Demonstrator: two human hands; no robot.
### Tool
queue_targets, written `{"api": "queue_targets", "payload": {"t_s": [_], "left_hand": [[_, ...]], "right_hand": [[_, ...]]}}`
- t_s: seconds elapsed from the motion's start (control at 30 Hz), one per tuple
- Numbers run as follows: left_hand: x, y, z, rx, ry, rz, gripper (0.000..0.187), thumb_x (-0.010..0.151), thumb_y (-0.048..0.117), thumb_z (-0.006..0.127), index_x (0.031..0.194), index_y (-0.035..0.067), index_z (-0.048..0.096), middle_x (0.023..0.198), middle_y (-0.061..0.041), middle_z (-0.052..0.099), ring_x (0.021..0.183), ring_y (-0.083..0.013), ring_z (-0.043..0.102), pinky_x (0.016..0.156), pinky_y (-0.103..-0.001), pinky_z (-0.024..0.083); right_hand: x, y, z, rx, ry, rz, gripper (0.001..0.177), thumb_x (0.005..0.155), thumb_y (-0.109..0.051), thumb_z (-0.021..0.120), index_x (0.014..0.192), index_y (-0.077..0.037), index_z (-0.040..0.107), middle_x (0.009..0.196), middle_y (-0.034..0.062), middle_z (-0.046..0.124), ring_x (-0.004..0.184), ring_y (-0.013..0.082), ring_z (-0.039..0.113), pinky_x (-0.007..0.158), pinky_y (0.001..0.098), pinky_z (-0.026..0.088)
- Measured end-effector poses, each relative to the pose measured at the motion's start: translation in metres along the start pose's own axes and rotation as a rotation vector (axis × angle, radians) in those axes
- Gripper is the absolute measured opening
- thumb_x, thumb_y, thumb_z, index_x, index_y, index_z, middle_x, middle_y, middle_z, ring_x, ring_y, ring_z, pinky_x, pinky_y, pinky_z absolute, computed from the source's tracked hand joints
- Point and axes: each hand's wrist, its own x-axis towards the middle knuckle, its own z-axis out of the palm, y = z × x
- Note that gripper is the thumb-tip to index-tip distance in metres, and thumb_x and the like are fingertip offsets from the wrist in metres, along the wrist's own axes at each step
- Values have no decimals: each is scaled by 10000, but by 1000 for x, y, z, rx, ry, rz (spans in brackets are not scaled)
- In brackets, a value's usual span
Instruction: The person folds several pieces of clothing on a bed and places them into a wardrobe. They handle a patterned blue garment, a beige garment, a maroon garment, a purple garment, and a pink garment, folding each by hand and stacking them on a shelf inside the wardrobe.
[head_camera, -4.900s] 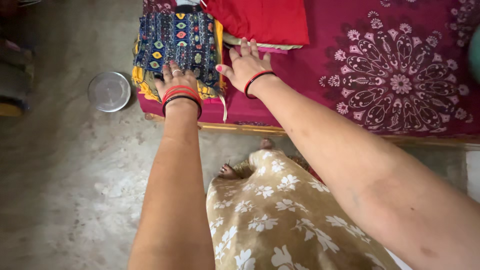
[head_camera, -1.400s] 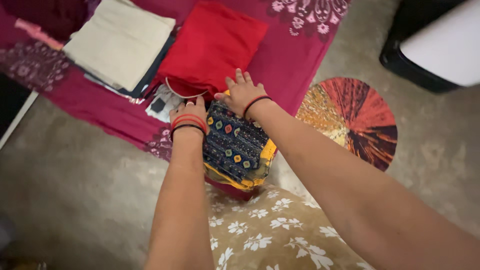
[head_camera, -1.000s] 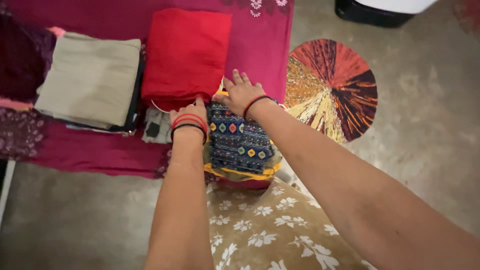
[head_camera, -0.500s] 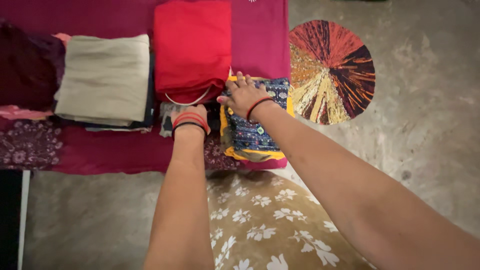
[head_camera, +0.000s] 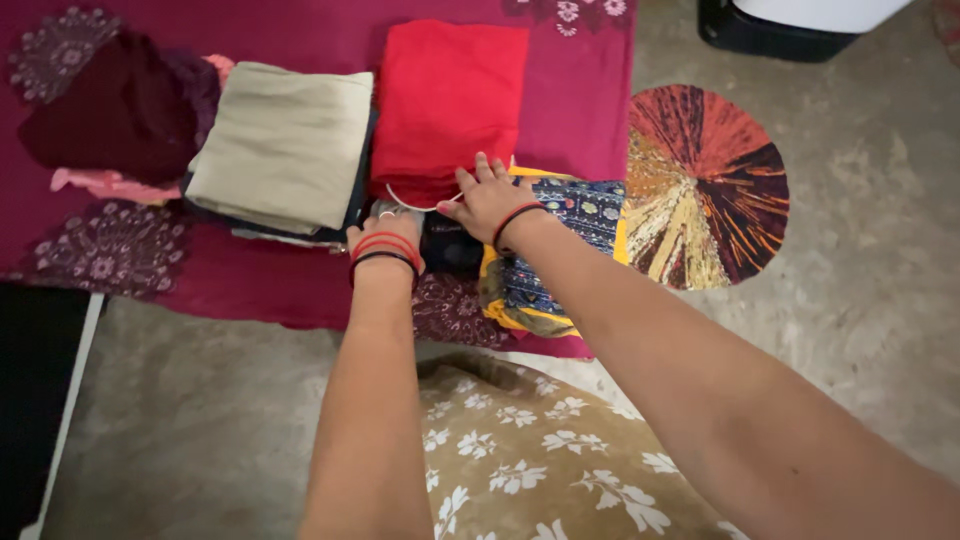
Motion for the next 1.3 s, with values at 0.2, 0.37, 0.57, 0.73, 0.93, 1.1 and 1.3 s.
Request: {"api": "queue_targets", "payload": {"t_s": [0.2,0.37,0.57,0.73,0.93,1.1,1.3], "left_hand": [[-2,-12,21,-38,79,-16,704,752,305,874,1382,162,593,1452,-102,576,1383,-304,515,1103,-528,410],[0,-27,26,-27,121,-7,798,705,333,908,1396,144,557,1474,-104,532,1385,-300,490,1089,-533,402],[2,-59,12,23,135,24,770,690,365,910,1356,169,578,1461,-114,529,1389,-304,476,1101,-537,388],[4,-93,-6,50,165,82,694,701,389,892,1298,169,617,1407,-105,562,1385,-303,472,1092,-523,398],[17,-134,-26,147,173,123,682,718,418,893,1299,171,634,1386,-90,592,1339,-287,530,1048,-507,454],[22,-147,-41,178,113,144,702,695,404,917,1300,192,630,1383,-59,593,1337,-265,527,1048,-491,450],[11,-167,-43,181,148,180,659,745,502,864,1275,181,641,1348,-72,622,1339,-282,516,1071,-511,407]], "right_hand": [[1,-17,12,-64,-11,-59,831,953,-688,455,1576,-149,351,1682,206,192,1541,411,216,1153,704,266],[2,-29,19,-62,-31,-66,817,963,-672,440,1577,-144,331,1679,208,172,1543,409,197,1137,704,269],[18,-51,17,-70,17,-34,832,969,-684,430,1583,-134,319,1674,216,175,1540,409,200,1133,720,263],[29,-87,10,-35,26,9,817,968,-681,416,1570,-136,336,1676,212,180,1539,409,206,1114,742,273],[38,-128,6,32,37,51,813,959,-680,416,1564,-141,351,1674,221,185,1537,414,214,1114,731,294],[36,-142,5,40,21,93,805,974,-688,411,1556,-135,349,1669,224,174,1535,420,201,1125,727,268],[37,-164,5,39,26,129,761,980,-669,414,1534,-148,400,1685,218,198,1552,414,216,1141,716,282]]}}
